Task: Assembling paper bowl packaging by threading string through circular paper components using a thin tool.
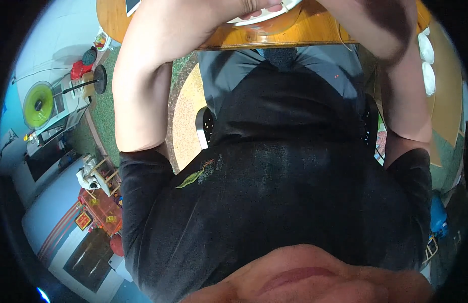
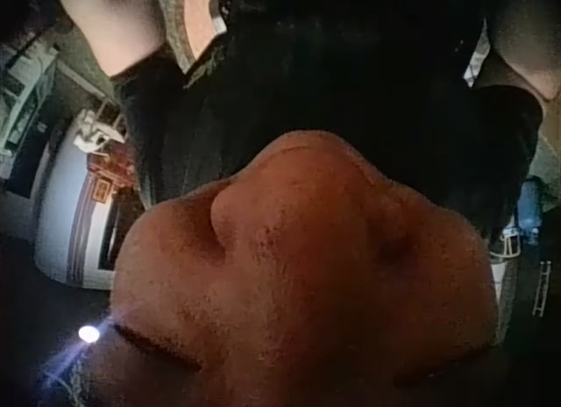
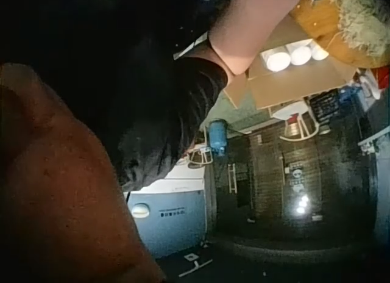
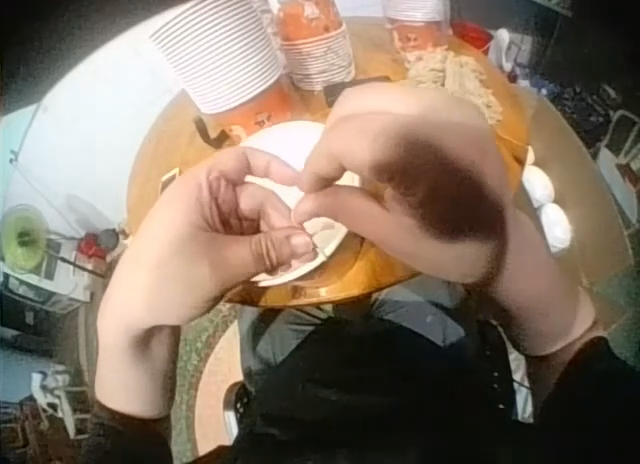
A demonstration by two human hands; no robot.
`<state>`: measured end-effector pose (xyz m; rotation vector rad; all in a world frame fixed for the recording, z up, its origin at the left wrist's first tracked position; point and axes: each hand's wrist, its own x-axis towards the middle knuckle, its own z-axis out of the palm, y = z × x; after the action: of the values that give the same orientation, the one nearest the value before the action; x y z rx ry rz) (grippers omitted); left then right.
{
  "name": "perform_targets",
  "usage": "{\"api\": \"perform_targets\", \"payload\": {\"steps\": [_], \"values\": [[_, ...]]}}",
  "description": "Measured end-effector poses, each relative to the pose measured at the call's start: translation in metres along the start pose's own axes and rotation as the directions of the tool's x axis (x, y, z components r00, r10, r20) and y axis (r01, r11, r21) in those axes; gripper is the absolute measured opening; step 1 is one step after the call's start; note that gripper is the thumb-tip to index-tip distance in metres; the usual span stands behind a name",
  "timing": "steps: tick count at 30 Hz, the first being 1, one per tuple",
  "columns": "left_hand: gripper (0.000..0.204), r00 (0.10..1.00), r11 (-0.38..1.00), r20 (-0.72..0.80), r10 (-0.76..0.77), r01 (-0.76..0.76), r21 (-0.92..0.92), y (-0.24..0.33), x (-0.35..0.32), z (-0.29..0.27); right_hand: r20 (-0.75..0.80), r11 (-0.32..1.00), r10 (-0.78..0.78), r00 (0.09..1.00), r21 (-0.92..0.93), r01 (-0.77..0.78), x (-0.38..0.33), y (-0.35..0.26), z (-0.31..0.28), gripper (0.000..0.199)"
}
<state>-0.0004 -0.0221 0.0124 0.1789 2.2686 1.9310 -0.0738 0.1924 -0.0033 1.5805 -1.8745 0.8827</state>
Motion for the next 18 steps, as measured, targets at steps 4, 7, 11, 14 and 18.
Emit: {"api": "perform_targets", "payload": {"steps": [4, 7, 11, 14, 18], "values": [[0.008, 0.991, 0.982, 0.005, -0.133, 0.131, 0.134, 0.013, 0.001, -0.001, 0.022, 1.0, -0.027, 0.999, 0.003, 0.027, 0.008, -0.004, -0.007, 0.016], [0.008, 0.984, 0.963, -0.012, -0.177, 0.176, 0.205, 0.011, 0.01, 0.001, -0.001, 0.994, 0.109, 0.994, -0.022, -0.109, -0.003, 0.001, -0.002, 0.023], [0.006, 0.987, 0.961, -0.042, -0.154, 0.16, 0.227, 0.007, 0.004, 0.001, -0.321, 0.888, 0.449, 0.834, 0.051, -0.458, -0.012, -0.035, 0.017, 0.034], [0.004, 0.976, 0.956, -0.053, -0.21, 0.217, 0.197, 0.008, 0.006, 0.003, -0.201, 0.748, 0.663, 0.721, 0.125, -0.652, -0.029, -0.064, 0.016, 0.029], [0.005, 0.99, 0.988, -0.083, -0.11, 0.118, 0.098, 0.009, 0.004, 0.013, -0.086, 0.851, 0.522, 0.849, 0.117, -0.512, -0.024, -0.069, 0.017, 0.023]]}}
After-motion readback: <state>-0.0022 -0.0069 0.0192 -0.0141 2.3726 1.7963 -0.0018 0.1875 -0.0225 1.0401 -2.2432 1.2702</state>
